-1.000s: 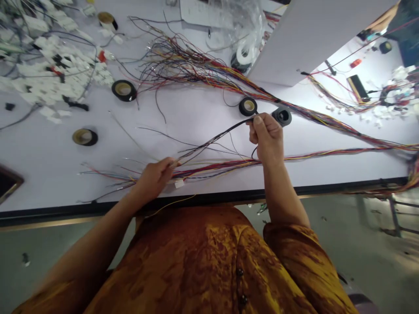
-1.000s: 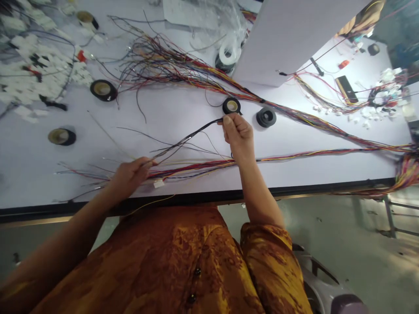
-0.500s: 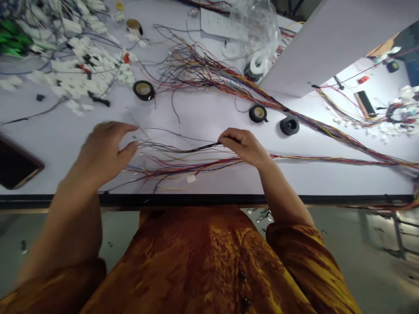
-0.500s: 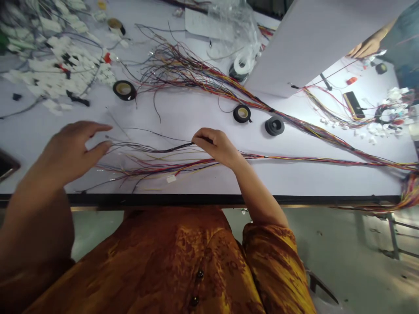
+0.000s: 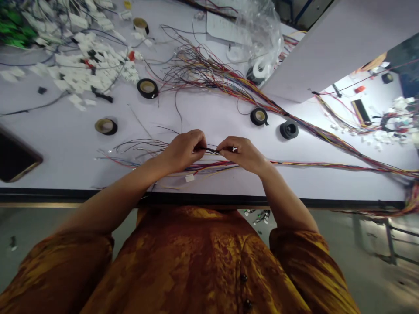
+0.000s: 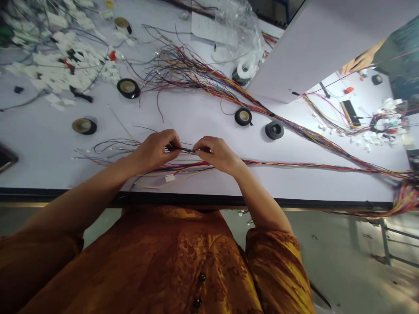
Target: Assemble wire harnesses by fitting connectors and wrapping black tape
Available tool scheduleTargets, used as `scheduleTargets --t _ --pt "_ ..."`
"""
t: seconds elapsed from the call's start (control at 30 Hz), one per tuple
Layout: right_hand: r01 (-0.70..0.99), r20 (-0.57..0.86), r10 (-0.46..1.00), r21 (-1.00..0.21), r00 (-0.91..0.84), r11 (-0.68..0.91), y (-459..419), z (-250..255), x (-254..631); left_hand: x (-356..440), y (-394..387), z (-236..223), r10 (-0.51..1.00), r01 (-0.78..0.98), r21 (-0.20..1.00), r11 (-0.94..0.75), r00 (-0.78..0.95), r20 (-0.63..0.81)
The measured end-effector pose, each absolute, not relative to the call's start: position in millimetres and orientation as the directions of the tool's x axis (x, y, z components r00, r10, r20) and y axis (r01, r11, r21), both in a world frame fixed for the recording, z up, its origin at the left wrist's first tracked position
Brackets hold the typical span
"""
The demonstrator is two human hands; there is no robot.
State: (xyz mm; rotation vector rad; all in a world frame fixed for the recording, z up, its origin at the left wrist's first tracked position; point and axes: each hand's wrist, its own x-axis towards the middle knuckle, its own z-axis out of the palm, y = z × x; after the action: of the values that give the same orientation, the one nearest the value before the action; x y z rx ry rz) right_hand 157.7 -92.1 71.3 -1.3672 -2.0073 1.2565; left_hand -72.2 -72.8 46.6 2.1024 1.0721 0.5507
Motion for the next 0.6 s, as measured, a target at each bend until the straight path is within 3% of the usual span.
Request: scheduleTargets --t 0.1,0.2,0.3,0.4,0.6 --pt "0.576 -0.04 0.878 -0.769 -0.477 0.278 -91 67 152 -77 -74 51 0.851 0.531 0.772 -0.351 0.524 0.027" --pt "0.539 0.083 0.901 -0.777 -0.425 0.326 -91 60 147 -83 -71 54 0.873 0.528 0.797 -0.293 0.488 -0.002" --pt "0.478 0.096 0.955 -0.849 -0.28 0.226 -92 53 146 -88 -68 52 0.89 0.523 0.827 -0.208 0.452 -0.062" --pt "0.35 0.004 0.992 -0.935 -0.13 0.049 -92 47 145 -92 -64 47 0.881 0.466 0.88 -0.089 0.45 -0.149" --pt "0.093 -0.18 0.978 -0.981 -0.101 -0.171 -89 35 146 -95 -57 34 0.848 0.28 0.94 0.197 0.432 -0.306"
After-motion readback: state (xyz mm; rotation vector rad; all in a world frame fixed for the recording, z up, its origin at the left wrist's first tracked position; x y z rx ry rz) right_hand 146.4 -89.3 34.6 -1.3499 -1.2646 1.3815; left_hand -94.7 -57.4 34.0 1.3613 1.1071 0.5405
